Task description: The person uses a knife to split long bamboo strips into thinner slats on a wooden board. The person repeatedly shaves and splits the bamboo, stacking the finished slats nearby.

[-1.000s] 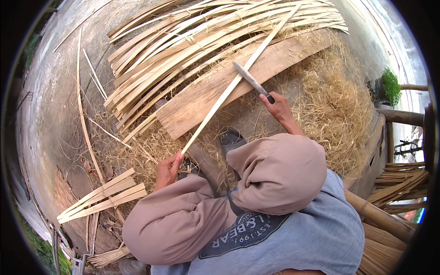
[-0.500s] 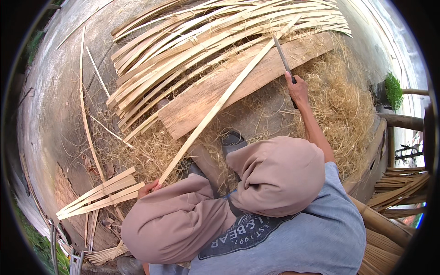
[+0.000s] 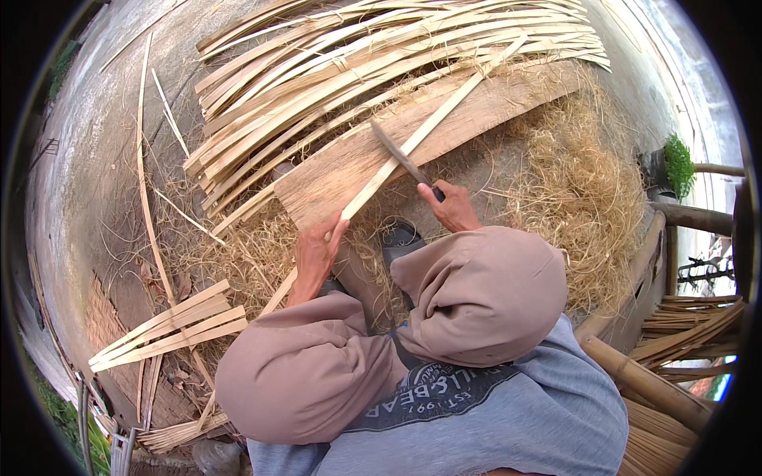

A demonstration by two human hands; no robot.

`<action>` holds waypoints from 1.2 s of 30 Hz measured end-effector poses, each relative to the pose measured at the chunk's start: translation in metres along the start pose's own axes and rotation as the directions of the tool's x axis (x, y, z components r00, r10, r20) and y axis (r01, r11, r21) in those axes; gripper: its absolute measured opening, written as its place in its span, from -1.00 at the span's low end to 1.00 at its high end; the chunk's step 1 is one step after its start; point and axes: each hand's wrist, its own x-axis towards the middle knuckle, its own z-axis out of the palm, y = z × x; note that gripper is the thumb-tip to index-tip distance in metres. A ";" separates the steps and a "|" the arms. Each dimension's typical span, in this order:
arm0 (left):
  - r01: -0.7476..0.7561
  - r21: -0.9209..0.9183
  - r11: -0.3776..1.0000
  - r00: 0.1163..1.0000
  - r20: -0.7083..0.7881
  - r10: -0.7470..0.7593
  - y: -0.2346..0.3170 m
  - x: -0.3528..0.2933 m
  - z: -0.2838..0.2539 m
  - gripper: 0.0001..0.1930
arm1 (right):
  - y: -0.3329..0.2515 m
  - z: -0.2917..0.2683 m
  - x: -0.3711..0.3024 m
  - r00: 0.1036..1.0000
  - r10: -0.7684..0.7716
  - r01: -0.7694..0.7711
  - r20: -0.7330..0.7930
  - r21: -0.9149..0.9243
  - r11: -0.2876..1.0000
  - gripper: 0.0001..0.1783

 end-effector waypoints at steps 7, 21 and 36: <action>0.041 -0.070 0.997 0.998 0.053 -0.037 -0.019 -0.009 -0.003 -0.65 | 0.040 -0.033 0.012 0.980 -0.170 0.146 -0.105 -0.208 0.967 -0.34; 0.166 -0.193 0.967 0.986 0.049 -0.160 -0.124 -0.109 -0.096 -0.74 | 0.110 -0.135 0.104 0.913 0.134 -0.194 -0.386 -0.120 0.974 -0.26; 0.086 0.324 0.942 0.993 0.045 -0.106 -0.028 -0.040 -0.026 -0.53 | -0.038 0.007 -0.043 0.910 -0.297 0.377 0.291 -0.278 0.884 -0.42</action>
